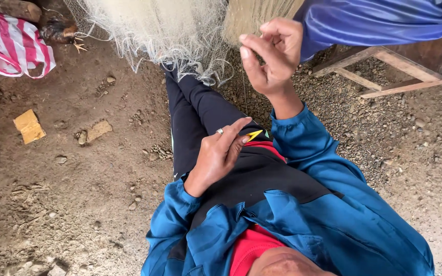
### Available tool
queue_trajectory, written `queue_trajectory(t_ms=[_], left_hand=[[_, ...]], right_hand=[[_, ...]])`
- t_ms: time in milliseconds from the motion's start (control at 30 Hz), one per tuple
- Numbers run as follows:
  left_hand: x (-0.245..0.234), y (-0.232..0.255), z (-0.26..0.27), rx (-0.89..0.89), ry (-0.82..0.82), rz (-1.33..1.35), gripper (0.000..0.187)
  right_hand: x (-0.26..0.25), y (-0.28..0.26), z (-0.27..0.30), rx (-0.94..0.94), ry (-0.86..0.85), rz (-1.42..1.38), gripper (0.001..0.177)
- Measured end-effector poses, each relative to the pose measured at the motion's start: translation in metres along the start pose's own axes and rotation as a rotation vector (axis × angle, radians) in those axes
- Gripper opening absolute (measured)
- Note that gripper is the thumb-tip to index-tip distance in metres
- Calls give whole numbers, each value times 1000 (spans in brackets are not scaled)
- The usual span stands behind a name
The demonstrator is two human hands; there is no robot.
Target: Repairing a white fishing net using a yellow plastic shuttle to weave and tie knots.
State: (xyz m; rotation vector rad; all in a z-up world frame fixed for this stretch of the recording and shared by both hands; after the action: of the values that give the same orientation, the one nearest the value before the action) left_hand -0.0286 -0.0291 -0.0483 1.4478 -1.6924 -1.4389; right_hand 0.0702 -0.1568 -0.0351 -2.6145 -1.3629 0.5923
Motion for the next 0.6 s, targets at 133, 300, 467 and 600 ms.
queue_trajectory(t_ms=[133,300,467,600], left_hand=[[1,2,1,49,-24,-91,34],[6,-1,3,63,-27,-220,38],[11,-5,1,110,-36,-365,37],[-9,-4,-7,59,68,-266,43]], right_hand=[[-3,-6,-15,129,-50,-76,7],[-1,0,-9,335,-58,-191,7],[0,-3,-8,405,17,-163,10],[4,2,-7,359,88,-121,17]])
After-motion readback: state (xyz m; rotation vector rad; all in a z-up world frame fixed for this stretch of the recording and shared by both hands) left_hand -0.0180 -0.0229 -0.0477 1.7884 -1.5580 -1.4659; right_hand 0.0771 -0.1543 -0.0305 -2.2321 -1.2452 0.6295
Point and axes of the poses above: each hand's wrist, its own z-axis away from the middle knuckle, its own x-axis out of the palm, y = z × x, the point moved 4 cm from there along -z, towards the middle knuckle, and after that the axes turned 6 degrees about z, right-handed, at the moved point
